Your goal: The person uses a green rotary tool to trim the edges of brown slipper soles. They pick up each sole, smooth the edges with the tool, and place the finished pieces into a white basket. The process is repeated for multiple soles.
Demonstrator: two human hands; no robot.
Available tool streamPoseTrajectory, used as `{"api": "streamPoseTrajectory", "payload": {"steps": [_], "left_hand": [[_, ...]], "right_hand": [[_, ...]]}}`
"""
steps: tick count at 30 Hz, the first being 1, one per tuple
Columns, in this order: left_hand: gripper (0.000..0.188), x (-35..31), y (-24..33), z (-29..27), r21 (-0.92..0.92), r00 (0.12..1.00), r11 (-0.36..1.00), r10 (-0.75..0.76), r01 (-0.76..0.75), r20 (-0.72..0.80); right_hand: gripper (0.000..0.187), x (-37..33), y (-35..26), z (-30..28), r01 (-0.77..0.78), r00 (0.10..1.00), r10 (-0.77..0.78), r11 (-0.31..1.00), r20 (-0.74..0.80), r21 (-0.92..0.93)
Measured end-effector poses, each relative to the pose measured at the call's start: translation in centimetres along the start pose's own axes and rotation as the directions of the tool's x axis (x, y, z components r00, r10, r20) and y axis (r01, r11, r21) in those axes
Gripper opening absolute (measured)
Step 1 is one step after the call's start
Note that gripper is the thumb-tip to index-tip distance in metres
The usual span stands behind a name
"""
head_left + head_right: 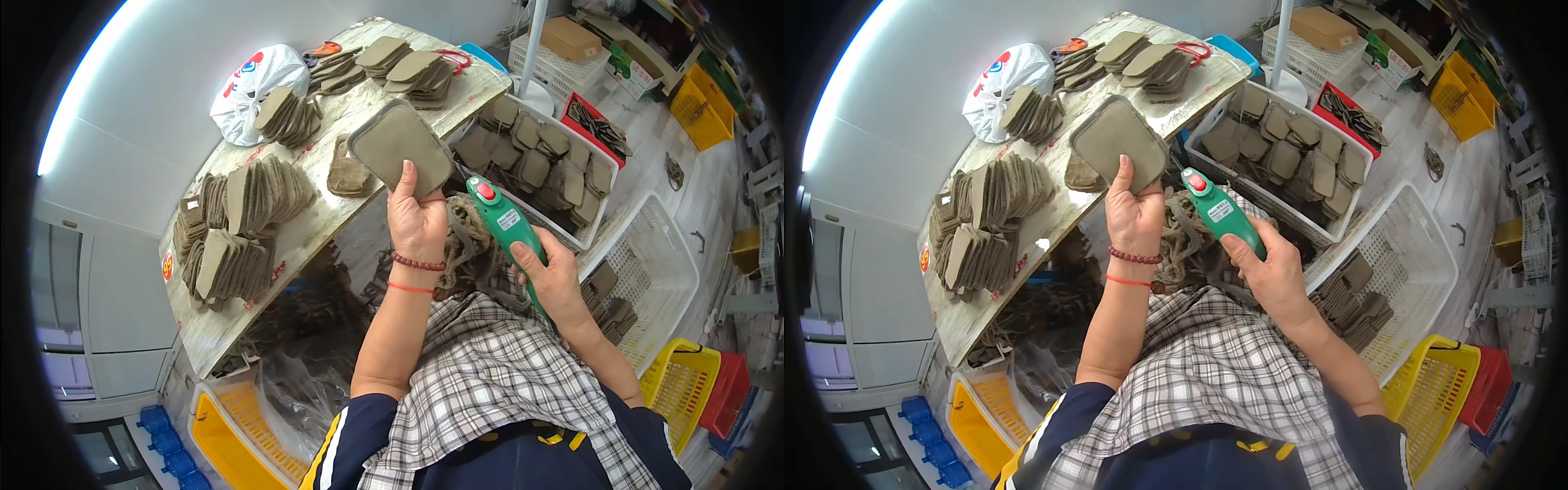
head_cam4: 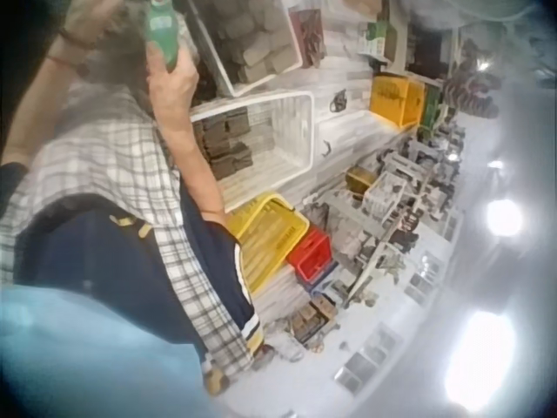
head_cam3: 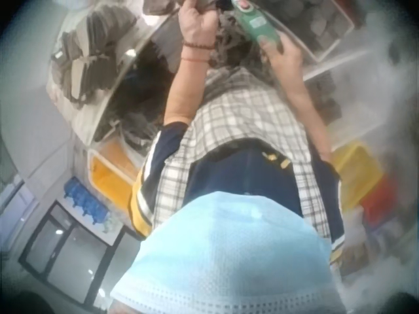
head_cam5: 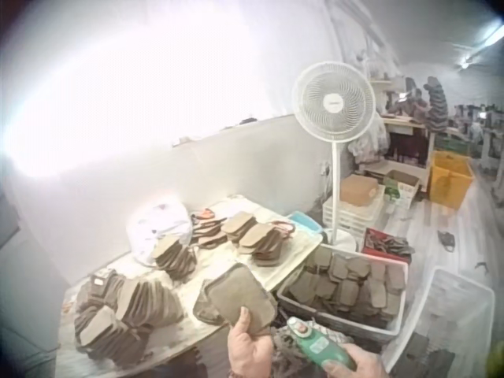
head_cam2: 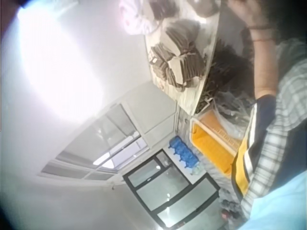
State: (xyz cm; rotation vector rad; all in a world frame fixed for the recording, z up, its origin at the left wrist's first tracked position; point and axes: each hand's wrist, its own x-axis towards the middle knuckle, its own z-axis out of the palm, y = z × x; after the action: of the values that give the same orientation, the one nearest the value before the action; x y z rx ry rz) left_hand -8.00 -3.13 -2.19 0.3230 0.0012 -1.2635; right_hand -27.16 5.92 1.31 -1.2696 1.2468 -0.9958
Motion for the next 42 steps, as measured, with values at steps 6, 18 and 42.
{"api": "streamPoseTrajectory", "payload": {"steps": [6, 18, 42], "left_hand": [[0.035, -1.4, -2.0, 0.6, 0.095, 0.998, 0.995, -0.038, 0.032, 0.058], [0.033, -4.3, -3.2, -0.7, 0.196, 0.977, 0.962, -0.204, 0.189, 0.062], [0.042, -3.4, 5.5, -0.8, 0.820, 0.869, 0.531, -0.487, 0.215, 0.087]], "right_hand": [[0.044, 0.0, -0.3, -0.2, 0.014, 0.999, -0.014, 0.999, -0.031, 0.029], [0.044, 1.0, -1.3, -1.7, 0.041, 0.998, -0.039, 0.998, -0.052, 0.038], [0.047, -1.0, -0.5, -7.4, 0.111, 0.987, -0.068, 0.947, 0.149, -0.302]]}}
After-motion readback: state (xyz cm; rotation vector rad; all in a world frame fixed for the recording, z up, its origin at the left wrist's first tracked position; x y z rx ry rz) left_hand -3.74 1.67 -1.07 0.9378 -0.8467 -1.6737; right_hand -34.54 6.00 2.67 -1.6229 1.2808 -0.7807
